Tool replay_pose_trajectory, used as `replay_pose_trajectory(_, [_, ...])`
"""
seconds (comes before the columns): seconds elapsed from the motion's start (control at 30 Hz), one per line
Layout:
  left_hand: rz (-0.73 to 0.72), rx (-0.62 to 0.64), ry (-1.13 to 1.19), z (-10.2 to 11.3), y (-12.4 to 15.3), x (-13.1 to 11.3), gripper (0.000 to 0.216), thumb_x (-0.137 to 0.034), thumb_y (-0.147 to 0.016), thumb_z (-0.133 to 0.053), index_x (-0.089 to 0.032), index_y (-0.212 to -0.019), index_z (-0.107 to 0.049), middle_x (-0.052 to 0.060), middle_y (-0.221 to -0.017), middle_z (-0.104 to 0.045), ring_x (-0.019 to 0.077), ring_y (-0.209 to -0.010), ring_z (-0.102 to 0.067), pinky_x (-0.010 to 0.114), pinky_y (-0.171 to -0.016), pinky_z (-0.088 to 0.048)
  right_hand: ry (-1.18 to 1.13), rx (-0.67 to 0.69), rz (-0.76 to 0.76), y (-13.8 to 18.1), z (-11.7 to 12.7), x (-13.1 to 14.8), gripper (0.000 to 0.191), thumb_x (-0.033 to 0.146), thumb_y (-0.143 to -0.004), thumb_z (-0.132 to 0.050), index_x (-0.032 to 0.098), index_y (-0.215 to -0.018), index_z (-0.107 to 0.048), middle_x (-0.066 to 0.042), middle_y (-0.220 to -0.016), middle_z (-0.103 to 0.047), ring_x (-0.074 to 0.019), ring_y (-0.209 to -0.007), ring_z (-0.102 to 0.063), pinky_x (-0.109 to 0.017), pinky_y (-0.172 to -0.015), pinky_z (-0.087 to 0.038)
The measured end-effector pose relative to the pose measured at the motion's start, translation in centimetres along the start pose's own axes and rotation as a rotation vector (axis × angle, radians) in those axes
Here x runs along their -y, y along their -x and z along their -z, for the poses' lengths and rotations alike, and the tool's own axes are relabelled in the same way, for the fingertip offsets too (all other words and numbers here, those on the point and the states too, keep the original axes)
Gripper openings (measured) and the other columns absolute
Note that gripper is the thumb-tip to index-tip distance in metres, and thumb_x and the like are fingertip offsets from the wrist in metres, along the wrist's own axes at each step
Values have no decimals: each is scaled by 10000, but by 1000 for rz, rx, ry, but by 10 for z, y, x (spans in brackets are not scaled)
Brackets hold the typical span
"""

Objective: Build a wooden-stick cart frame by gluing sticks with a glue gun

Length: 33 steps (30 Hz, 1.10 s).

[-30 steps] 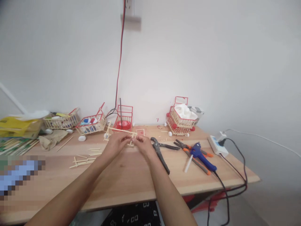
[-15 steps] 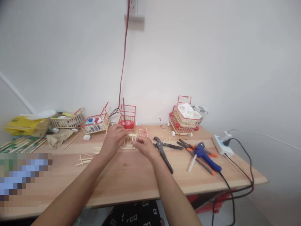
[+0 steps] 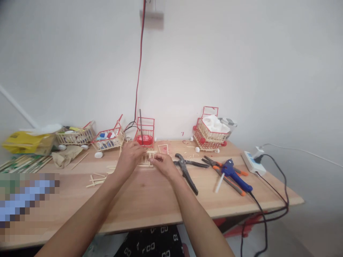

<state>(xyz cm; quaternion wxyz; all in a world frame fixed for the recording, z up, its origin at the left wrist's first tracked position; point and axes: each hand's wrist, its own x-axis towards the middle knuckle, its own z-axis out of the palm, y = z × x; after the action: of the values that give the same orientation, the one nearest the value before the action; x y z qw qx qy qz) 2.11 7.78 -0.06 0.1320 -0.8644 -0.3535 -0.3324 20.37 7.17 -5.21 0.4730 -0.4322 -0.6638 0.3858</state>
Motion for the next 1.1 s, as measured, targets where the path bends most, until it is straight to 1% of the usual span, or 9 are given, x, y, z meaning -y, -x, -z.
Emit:
replay_pose_trajectory(0.27, [16, 8, -1, -1, 0, -1, 227, -209, -901, -495, -181, -787, -690, 57, -748, -653, 247, -868, -535, 380, -771, -392, 2, 15, -2, 0, -3, 4, 316, 468, -753, -639, 184, -653, -543, 30, -642, -484, -120, -623, -417, -246, -612, -323])
replay_pose_trajectory(0.33, [27, -68, 46, 1, 0, -4, 192, -197, -894, -510, -195, -884, -702, 69, -863, -688, 261, -966, -533, 405, -847, -403, -16, 10, -11, 0, -2, 1, 331, 472, -748, -646, 185, -636, -526, 39, -617, -451, -111, -598, -388, -244, -588, -299])
replay_pose_trajectory(0.43, [71, -264, 154, 7, -1, -12, 223, -197, -896, -515, -206, -1044, -681, 77, -1065, -686, 256, -1088, -510, 423, -955, -391, -81, -59, -45, -1, 2, -1, 354, 481, -721, -675, 181, -618, -518, 47, -593, -421, -101, -576, -353, -244, -569, -270])
replay_pose_trajectory(0.53, [143, -367, 323, 14, -1, -22, 224, -233, -913, -494, -202, -1024, -686, 68, -1011, -699, 208, -979, -582, 350, -906, -433, -155, -179, -69, -2, 10, 1, 374, 507, -686, -695, 178, -624, -528, 43, -598, -431, -100, -577, -348, -249, -568, -268])
replay_pose_trajectory(0.6, [240, -319, 422, 14, 0, -28, 220, -270, -907, -499, -207, -966, -701, 50, -918, -713, 182, -840, -619, 303, -802, -458, -179, -235, -78, -3, 16, 3, 382, 534, -674, -692, 177, -658, -555, 45, -595, -428, -99, -563, -333, -251, -555, -256])
replay_pose_trajectory(0.73, [483, -70, 642, -2, 1, -30, 184, -285, -816, -582, -194, -723, -712, 16, -705, -702, 167, -659, -606, 278, -657, -440, -226, -286, -88, -3, 23, 7, 380, 541, -675, -689, 178, -720, -589, 47, -611, -441, -95, -552, -335, -249, -545, -248])
replay_pose_trajectory(0.83, [712, 55, 1042, -16, 1, -26, 160, -303, -686, -708, -167, -769, -708, 26, -710, -698, 151, -633, -597, 255, -594, -432, -267, -271, -90, -3, 22, 7, 373, 524, -662, -710, 174, -715, -593, 37, -642, -475, -96, -571, -367, -247, -560, -273])
replay_pose_trajectory(0.97, [926, 3, 1501, -26, 1, -22, 351, -353, -552, -821, -135, -773, -657, -6, -620, -628, 76, -516, -503, 205, -519, -378, -296, -239, -83, -4, 19, 3, 373, 519, -651, -728, 172, -694, -598, 38, -627, -470, -95, -571, -359, -246, -557, -267])
replay_pose_trajectory(1.1, [902, -55, 1510, -29, 0, -20, 396, -384, -540, -836, -114, -770, -661, -3, -593, -624, 65, -500, -491, 200, -510, -371, -302, -204, -70, -3, 17, 1, 368, 516, -664, -726, 168, -718, -623, 39, -618, -477, -89, -559, -335, -248, -551, -243])
